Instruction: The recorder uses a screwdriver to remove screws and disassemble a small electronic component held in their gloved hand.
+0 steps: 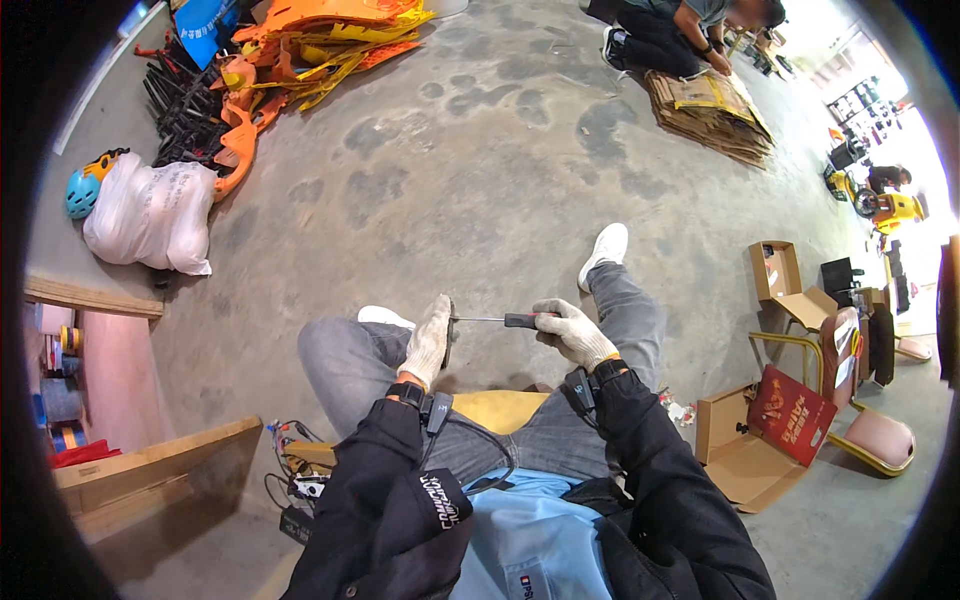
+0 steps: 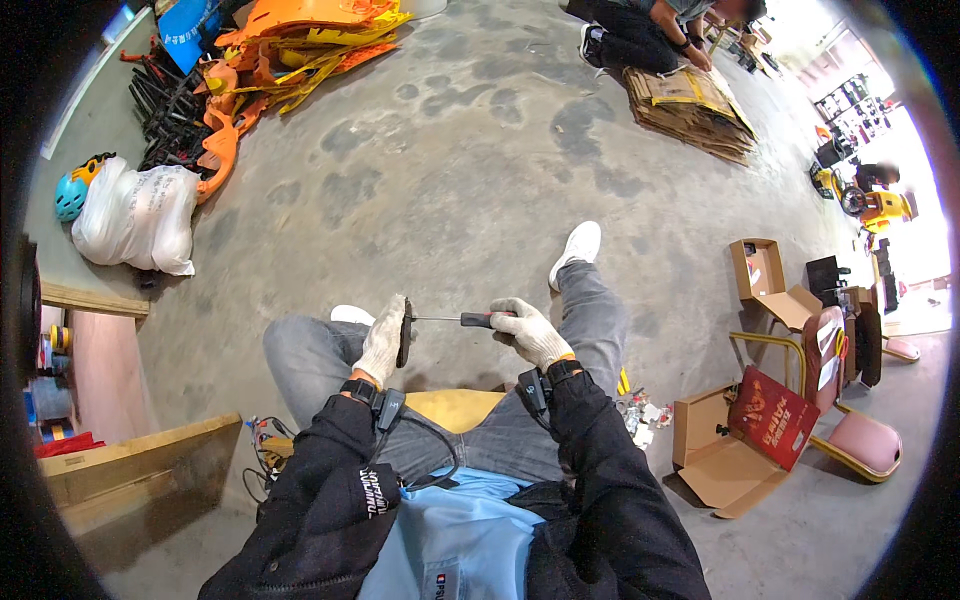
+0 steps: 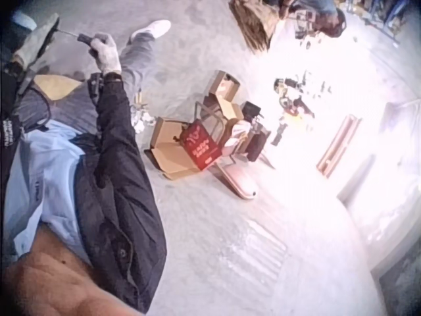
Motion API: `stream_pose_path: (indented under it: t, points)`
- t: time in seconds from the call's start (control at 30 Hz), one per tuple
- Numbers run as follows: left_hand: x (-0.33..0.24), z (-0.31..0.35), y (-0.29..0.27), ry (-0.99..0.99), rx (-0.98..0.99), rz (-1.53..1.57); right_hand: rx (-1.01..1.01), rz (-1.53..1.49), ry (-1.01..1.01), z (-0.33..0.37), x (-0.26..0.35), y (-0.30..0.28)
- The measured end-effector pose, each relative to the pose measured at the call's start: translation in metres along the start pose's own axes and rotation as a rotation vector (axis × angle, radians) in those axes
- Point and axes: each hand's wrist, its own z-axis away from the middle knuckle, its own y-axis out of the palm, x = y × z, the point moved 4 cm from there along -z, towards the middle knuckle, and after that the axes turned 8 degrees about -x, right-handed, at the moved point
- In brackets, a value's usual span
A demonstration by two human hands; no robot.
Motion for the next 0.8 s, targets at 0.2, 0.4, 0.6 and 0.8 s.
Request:
stream_pose_path:
  t: [0.2, 0.4, 0.6, 0.8]
  points:
    - [-0.012, 0.01, -0.002, 0.031, 0.062, -0.173, -0.052, 0.202, 0.117, 0.003, 0.004, -0.002]
    - [-0.034, 0.026, -0.005, 0.128, 0.087, -0.519, -0.016, 0.183, 0.052, 0.002, 0.008, -0.009]
    - [-0.02, 0.015, -0.005, 0.141, 0.029, -0.503, -0.018, -0.073, 0.022, -0.003, -0.002, -0.007]
    - [0.021, -0.013, -0.008, 0.245, -0.032, -0.358, -0.041, 0.266, 0.153, 0.013, 0.015, 0.009]
